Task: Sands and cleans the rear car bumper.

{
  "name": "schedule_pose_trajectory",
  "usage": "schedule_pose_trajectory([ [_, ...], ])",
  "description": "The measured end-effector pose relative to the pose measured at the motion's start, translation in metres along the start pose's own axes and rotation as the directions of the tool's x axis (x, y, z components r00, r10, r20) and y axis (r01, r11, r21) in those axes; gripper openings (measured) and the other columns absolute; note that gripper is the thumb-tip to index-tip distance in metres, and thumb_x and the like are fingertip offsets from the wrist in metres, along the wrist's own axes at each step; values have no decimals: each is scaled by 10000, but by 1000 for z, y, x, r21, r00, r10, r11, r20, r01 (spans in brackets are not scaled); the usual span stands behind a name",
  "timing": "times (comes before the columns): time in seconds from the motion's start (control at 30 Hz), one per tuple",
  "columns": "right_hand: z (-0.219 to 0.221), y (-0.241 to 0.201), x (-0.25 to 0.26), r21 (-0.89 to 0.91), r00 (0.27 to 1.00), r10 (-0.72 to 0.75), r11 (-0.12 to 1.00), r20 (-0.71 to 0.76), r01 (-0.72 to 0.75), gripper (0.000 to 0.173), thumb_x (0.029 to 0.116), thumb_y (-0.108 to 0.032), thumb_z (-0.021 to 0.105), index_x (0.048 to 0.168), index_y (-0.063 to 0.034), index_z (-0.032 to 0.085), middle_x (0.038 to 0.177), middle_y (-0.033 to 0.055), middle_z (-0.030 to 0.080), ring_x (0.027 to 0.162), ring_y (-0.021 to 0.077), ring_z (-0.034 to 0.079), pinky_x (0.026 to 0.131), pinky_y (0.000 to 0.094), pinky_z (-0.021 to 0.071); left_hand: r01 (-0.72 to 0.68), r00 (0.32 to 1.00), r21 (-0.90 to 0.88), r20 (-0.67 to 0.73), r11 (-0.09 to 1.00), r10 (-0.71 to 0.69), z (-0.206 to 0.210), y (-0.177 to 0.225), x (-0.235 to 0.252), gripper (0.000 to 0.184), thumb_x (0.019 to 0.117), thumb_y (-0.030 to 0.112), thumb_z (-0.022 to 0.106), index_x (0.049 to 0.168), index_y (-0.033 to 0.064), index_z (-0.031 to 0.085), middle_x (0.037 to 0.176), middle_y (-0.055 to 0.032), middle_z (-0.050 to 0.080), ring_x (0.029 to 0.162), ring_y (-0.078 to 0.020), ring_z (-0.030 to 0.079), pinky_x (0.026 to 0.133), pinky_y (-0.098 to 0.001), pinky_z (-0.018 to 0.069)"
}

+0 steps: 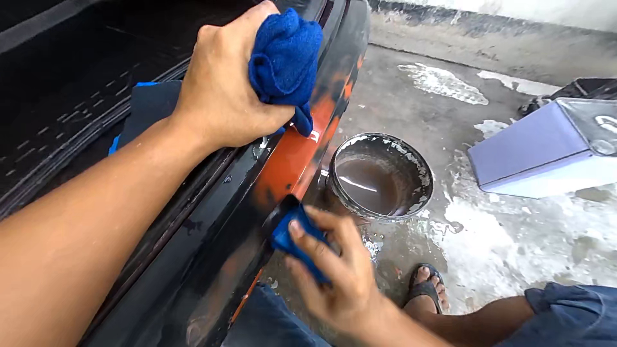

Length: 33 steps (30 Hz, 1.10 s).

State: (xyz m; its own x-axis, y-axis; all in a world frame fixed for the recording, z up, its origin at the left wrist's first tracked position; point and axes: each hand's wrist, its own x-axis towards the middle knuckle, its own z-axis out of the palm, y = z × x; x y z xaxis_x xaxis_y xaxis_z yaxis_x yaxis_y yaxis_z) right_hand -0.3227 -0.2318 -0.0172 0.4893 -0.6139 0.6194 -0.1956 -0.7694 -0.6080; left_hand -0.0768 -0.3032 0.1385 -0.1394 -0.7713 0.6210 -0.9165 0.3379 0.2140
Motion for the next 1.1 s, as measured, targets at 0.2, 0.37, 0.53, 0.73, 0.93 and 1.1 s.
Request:
schedule_pose_trajectory([
  [0.2,-4,15,38,-51,986,146,987,-84,-150,435,967,-290,643,1380,-154,638,1353,134,584,1183,253,603,893,437,574,-13,1000,-24,12,1000,14,-2,2,-4,494,745,337,783,1150,103,625,1006,14,684,964,-21,646,834,-241,544],
  [0.37,2,-10,0,-10,999,-46,999,24,46,379,941,-380,688,1307,-284,684,1285,125,677,1045,230,676,816,395,579,-3,1000,-19,-1,1000,3,-2,1,-5,472,744,334,765,1128,102,619,991,17,671,944,0,631,814,-208,522],
  [0.53,-15,86,98,-107,987,141,983,-83,-149,427,947,-338,676,1340,-173,686,1250,113,653,1074,236,655,828,455,582,13,999,-76,-30,997,-15,-3,-2,-6,523,736,334,786,1164,89,612,1013,23,672,961,13,630,841,-197,528],
  [0.73,-13,43,52,-89,1000,3,996,1,-3,422,973,-312,647,1387,-226,650,1391,108,602,1153,234,631,883,433,580,67,995,-108,-64,992,-74,-3,-2,-6,486,715,309,785,1127,112,619,968,46,669,917,25,633,801,-184,536],
  [0.93,-23,128,133,-149,982,162,973,-99,-176,438,948,-311,672,1361,-165,672,1274,117,658,1078,263,662,834,468,586,75,994,-109,-65,991,-83,-1,-1,-7,499,716,315,793,1137,113,618,970,43,675,918,21,639,802,-192,542],
  [1.1,-17,90,84,-88,998,16,996,-69,-22,409,970,-285,650,1370,-203,670,1409,81,596,1199,220,611,939,436,568,89,992,-124,-74,988,-99,2,-2,-6,475,707,305,788,1117,124,632,941,54,679,890,12,650,770,-214,561],
])
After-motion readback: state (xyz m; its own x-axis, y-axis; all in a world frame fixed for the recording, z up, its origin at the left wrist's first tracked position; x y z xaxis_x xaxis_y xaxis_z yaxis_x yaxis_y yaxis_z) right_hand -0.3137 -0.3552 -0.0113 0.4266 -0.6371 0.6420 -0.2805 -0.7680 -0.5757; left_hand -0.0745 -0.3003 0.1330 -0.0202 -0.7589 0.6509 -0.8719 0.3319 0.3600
